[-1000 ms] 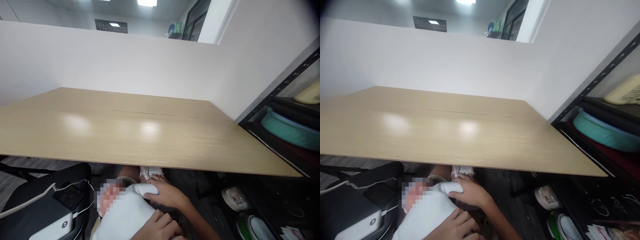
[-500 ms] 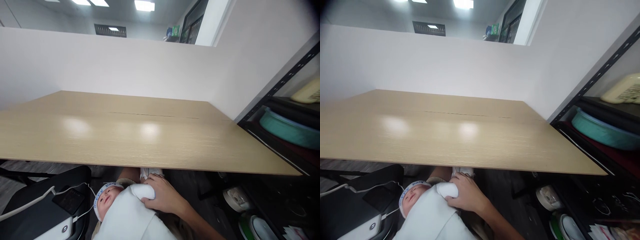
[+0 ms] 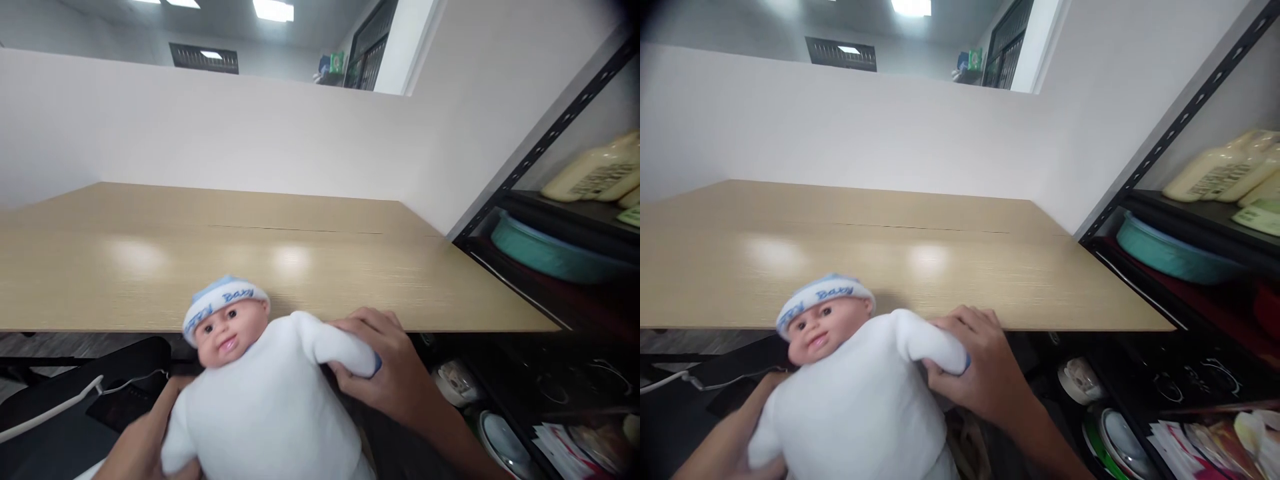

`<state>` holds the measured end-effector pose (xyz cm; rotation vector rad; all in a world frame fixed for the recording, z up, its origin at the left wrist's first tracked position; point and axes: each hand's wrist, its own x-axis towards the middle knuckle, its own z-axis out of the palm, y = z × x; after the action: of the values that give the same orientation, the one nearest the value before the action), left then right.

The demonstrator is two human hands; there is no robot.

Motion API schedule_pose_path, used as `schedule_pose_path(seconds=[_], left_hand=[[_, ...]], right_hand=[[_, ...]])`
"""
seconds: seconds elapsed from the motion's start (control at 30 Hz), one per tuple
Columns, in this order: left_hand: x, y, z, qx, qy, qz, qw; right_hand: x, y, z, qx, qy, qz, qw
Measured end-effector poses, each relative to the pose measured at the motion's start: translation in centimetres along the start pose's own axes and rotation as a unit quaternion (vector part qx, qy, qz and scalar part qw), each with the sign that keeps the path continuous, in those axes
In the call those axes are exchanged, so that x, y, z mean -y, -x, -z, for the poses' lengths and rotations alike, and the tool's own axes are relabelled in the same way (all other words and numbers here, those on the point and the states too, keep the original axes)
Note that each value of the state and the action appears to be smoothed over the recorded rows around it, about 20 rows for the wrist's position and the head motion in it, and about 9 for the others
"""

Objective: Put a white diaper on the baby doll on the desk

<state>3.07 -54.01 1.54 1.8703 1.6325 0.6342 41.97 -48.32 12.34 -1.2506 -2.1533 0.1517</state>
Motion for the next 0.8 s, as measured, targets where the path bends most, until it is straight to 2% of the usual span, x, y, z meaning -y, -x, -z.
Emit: schedule_pose_path(seconds=[0.13, 0.27, 0.4, 0.57, 0.8], left_hand=[[-3.3, -8.0, 2.9, 0.059, 0.04, -0.04, 0.997], [-5.6, -16.0, 5.2, 0.076, 0.013, -0.067, 0.995], [-6.0, -21.0, 5.7, 0.085, -0.022, -0.076, 0.993], [-4.7, -22.7, 4.9, 0.077, -0.064, -0.086, 0.991], [-0.8, -21.8, 3.1, -0.033, -0.15, -0.103, 0.983]], right_hand=[[-3.6, -2.1, -0.1, -0.062, 0.062, -0.013, 0.996], [-7.3, -5.2, -1.7, -0.066, 0.042, -0.058, 0.995], [-10.2, -7.0, -3.9, -0.058, 0.033, -0.099, 0.993], [-12.3, -6.4, -6.0, -0.05, 0.047, -0.112, 0.991], [-13.8, -4.5, -7.4, -0.035, 0.046, -0.112, 0.992]])
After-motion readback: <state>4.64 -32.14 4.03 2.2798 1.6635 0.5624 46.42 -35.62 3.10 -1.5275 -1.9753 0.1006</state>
